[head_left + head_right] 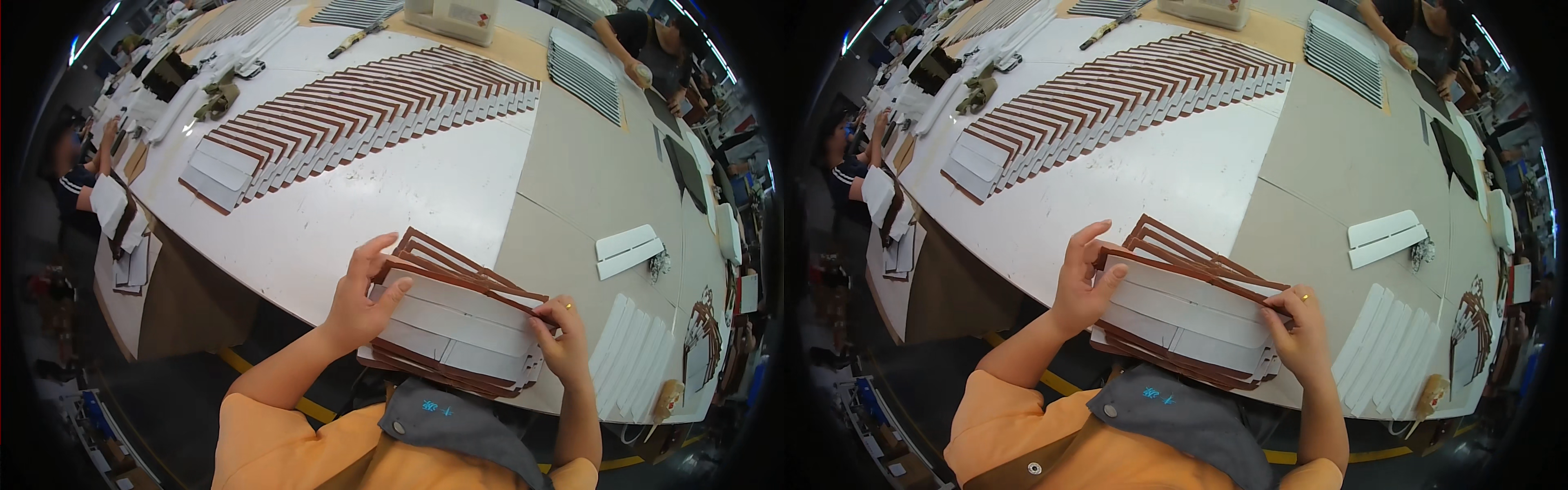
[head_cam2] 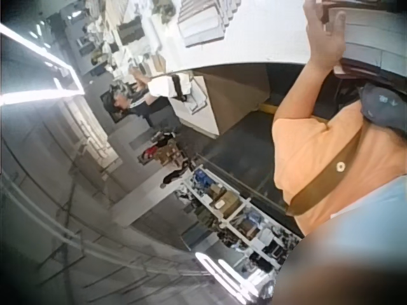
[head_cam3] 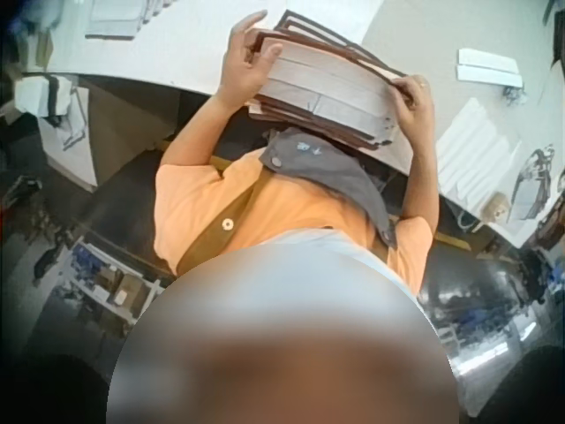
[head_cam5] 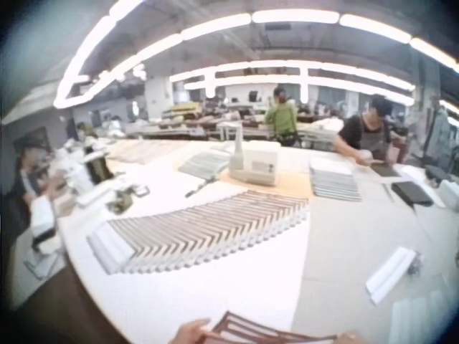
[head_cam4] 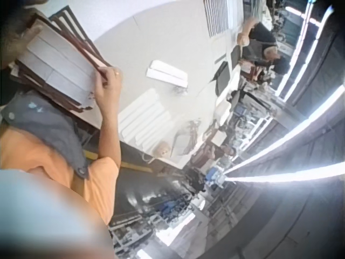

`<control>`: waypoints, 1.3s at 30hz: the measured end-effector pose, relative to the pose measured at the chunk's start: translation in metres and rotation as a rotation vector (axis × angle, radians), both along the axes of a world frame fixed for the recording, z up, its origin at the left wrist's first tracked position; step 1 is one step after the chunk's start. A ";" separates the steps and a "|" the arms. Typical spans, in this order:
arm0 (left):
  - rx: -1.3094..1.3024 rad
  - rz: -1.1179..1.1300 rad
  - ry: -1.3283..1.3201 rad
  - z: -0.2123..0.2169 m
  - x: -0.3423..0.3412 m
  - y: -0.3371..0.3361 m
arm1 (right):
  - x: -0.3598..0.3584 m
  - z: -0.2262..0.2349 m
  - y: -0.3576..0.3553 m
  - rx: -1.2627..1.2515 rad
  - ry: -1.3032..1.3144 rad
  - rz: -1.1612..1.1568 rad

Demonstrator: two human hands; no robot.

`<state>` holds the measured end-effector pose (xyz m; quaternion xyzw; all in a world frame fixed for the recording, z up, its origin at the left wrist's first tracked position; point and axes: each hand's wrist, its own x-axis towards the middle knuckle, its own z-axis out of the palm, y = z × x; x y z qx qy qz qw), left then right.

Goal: Applying glue to leather components and assembling them to create wallet card slots.

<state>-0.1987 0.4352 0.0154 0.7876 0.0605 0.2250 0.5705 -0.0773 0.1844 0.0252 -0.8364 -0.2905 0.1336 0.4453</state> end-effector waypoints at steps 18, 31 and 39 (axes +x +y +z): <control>-0.236 0.040 0.069 -0.002 0.043 0.028 | 0.051 0.007 -0.002 0.202 0.547 -0.182; 0.077 -0.231 -0.086 -0.009 0.299 -0.013 | 0.228 0.018 -0.047 0.412 0.141 -0.550; 0.217 -0.137 0.076 -0.022 0.433 -0.082 | 0.368 -0.030 -0.104 0.426 -0.073 -0.836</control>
